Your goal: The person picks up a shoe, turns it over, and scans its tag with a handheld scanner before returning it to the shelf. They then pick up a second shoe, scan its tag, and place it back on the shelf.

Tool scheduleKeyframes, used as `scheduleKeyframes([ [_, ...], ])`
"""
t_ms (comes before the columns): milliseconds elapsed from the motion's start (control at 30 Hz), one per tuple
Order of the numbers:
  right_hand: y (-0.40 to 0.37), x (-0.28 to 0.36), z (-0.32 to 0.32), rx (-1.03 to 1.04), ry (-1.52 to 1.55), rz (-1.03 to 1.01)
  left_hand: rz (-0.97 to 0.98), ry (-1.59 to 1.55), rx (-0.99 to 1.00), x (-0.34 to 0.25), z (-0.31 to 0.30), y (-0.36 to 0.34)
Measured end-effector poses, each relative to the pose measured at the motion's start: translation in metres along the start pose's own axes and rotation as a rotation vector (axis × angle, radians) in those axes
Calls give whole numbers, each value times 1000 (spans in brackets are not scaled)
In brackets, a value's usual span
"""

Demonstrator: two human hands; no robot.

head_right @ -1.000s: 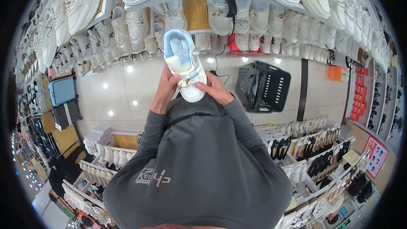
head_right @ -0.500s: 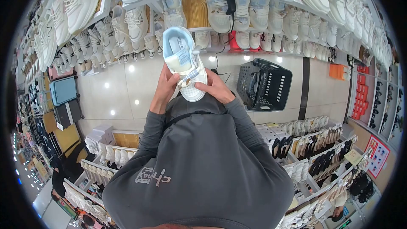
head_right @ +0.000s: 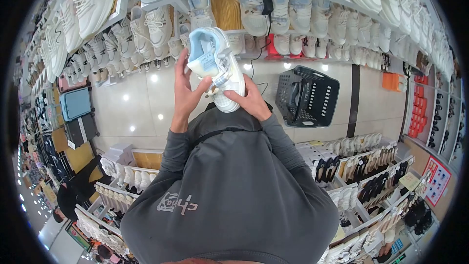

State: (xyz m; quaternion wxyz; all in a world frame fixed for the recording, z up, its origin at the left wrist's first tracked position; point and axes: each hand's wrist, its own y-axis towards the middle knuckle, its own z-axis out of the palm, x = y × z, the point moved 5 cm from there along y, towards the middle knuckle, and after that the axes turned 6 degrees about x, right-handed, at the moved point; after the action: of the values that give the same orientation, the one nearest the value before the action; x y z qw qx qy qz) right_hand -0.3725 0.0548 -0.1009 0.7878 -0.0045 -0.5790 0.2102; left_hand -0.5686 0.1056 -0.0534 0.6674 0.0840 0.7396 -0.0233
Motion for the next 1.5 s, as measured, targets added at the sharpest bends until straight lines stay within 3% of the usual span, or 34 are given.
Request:
scheduleKeyframes([
  [133, -1, 3, -2, -38, -87, -16, 207, 409, -27, -44, -6, 9],
  [233, -2, 9, -1, -65, -207, -48, 152, 406, 28, -49, -6, 16],
  [433, -4, 25, 4, -139, -320, -116, -22, 181, 122, -47, -7, 36],
  [733, -7, 32, 0, -196, -487, -161, -112, 77, 116, -32, -4, 46],
  [1133, -12, 25, 1, -153, -489, -121, -356, -3, 142, -5, -10, 41],
  [1500, -10, 16, -15, 9, -250, -61, -346, -290, 64, -8, -3, 34],
])
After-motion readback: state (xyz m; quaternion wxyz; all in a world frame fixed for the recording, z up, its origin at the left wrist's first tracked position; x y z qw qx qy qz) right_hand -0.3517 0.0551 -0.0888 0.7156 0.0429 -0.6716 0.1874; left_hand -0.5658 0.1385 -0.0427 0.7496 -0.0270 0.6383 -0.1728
